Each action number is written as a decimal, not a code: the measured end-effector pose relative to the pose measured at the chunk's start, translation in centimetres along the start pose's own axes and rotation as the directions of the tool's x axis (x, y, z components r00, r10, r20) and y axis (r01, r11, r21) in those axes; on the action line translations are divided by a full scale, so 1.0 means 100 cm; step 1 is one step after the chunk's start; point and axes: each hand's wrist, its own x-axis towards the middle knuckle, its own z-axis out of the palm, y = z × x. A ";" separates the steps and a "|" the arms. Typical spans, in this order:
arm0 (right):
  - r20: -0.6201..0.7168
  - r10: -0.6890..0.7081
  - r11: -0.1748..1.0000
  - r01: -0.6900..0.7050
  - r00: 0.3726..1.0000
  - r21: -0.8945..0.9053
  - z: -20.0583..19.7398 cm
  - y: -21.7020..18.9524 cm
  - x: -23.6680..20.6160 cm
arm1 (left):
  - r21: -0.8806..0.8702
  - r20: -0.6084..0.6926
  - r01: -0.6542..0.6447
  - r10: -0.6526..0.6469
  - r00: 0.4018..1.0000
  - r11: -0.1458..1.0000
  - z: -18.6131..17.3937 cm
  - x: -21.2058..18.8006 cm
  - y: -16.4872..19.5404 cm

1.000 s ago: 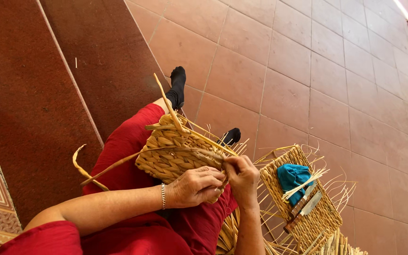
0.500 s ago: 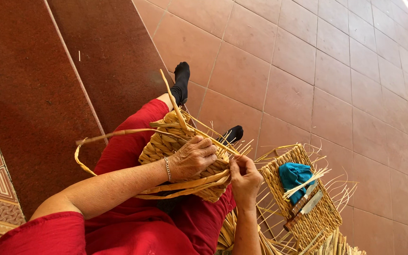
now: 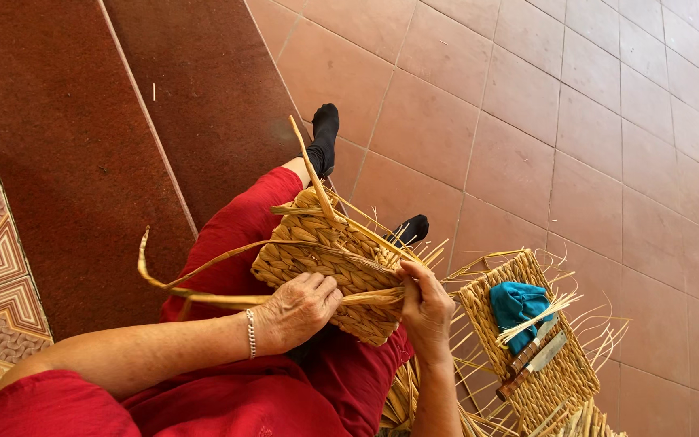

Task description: The person sits on a tiled floor and weaves a rectangular basket using dried palm leaves. They interlace the leaves by hand, occasionally adjusting the basket's position and pulling strands to tighten the weave.

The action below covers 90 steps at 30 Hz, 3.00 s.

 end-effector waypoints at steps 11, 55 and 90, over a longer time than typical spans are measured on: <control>0.145 -0.051 0.993 0.066 0.988 -0.101 -0.013 -0.033 -0.004 | 0.339 -0.011 0.027 -0.025 1.000 0.940 -0.109 -0.016 -0.052; 0.035 -0.216 0.847 0.205 0.976 -0.491 0.020 -0.032 -0.036 | -0.615 0.036 -0.164 0.235 0.971 0.771 -0.007 0.123 -0.068; -0.252 -0.104 0.971 0.043 0.962 -0.236 0.020 -0.016 -0.018 | 0.480 0.684 0.120 -0.456 0.569 0.869 0.066 0.249 -0.165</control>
